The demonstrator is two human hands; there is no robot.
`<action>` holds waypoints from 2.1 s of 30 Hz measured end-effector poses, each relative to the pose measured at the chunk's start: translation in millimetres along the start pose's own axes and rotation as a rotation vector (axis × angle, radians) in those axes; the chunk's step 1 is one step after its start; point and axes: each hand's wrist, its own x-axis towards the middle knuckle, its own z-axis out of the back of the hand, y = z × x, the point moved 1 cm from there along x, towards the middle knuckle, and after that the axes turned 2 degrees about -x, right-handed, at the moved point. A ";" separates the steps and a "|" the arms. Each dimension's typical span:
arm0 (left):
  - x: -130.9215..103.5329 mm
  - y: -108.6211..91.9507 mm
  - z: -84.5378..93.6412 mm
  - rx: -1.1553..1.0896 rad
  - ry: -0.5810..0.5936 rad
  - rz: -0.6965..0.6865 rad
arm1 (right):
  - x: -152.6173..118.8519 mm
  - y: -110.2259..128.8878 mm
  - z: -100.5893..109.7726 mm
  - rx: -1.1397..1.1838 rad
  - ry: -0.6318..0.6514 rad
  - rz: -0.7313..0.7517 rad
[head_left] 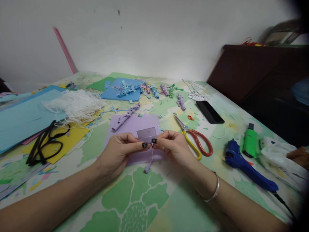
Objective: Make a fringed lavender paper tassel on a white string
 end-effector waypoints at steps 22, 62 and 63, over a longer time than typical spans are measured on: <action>5.4 -2.5 1.6 0.066 0.036 -0.054 | 2.8 2.3 -0.9 -0.086 -0.029 0.124; 3.4 -3.1 1.6 0.278 0.123 -0.238 | 2.5 6.1 -1.1 -0.247 -0.007 0.184; 3.0 -2.9 1.4 0.279 0.111 -0.243 | 2.3 6.2 -1.5 -0.249 -0.006 0.187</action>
